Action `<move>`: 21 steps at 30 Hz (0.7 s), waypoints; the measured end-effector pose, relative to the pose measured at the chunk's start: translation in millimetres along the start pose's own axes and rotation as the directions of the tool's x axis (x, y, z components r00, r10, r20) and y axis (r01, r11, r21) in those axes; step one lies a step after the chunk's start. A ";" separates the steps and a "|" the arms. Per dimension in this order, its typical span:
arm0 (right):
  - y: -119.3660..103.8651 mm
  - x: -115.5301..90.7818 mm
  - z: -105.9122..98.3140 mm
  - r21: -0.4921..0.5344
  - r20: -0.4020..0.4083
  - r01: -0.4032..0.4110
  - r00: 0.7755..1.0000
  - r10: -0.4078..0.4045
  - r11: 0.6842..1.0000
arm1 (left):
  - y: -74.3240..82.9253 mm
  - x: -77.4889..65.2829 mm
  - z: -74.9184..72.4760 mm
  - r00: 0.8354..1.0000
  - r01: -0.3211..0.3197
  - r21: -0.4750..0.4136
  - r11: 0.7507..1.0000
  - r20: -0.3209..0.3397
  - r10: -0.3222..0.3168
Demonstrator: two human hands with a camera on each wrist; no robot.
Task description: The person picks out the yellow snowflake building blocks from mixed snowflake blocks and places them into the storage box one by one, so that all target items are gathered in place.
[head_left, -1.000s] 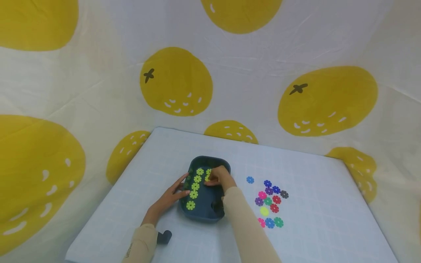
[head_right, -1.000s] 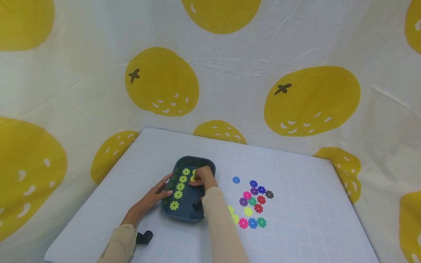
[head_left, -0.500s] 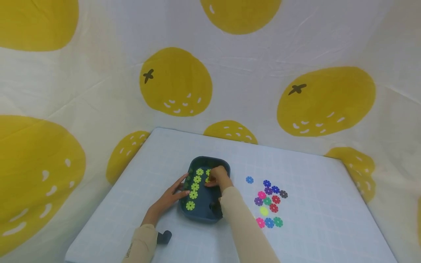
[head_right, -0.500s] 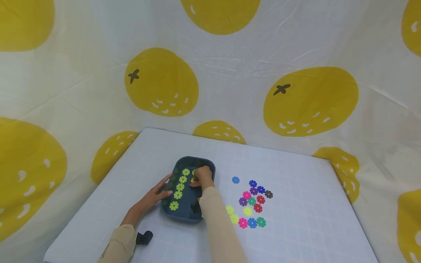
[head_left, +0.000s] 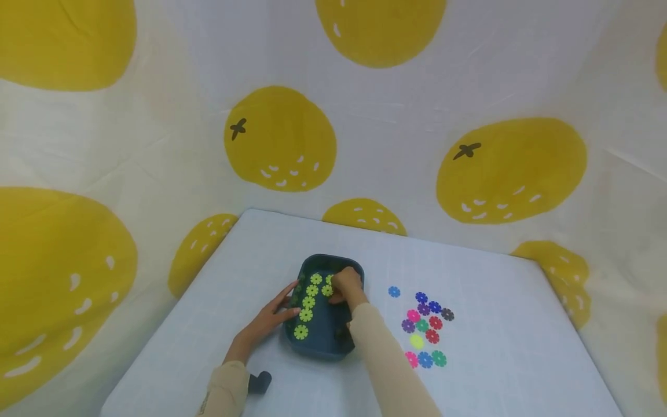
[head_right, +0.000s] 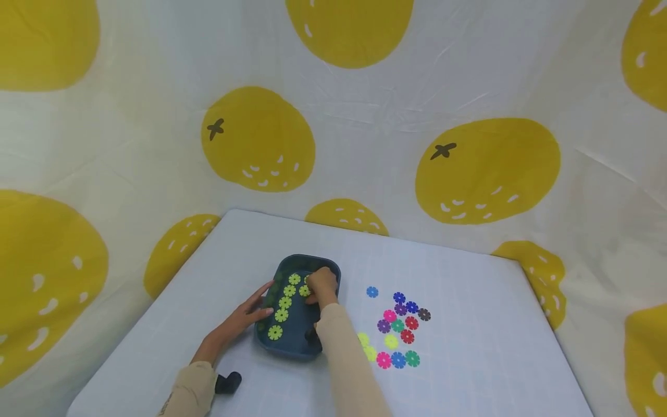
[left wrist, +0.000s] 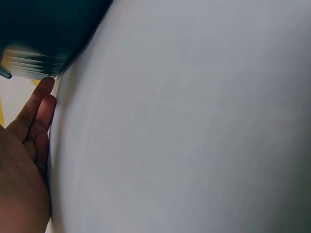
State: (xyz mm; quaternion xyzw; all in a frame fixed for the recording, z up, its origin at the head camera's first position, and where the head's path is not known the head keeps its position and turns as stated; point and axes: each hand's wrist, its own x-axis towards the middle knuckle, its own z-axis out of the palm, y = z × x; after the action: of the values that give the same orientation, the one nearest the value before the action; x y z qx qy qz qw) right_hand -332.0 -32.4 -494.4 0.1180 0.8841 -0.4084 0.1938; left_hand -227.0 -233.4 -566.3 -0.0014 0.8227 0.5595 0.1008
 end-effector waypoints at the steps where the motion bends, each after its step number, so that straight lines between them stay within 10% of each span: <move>1: -0.7 0.1 -2.4 -0.010 -0.005 0.009 1.000 -0.009 1.000 | 0.0 0.1 0.3 1.000 -0.002 -0.003 1.000 -0.001 0.002; 10: -11.9 4.7 -25.7 0.194 0.086 -0.095 0.993 0.080 0.976 | 0.2 0.9 1.0 1.000 0.009 0.013 1.000 0.002 -0.009; 21: -19.9 -20.9 -88.6 0.403 0.241 -0.076 0.970 -0.026 0.912 | 0.0 2.5 -0.5 1.000 0.021 0.010 1.000 -0.002 -0.021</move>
State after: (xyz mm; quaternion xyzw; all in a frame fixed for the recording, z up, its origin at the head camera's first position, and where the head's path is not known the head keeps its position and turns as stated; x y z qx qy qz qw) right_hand -342.3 21.8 -419.4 0.1170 0.7473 -0.5932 0.2758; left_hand -229.5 -233.6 -566.6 -0.0101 0.8256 0.5541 0.1060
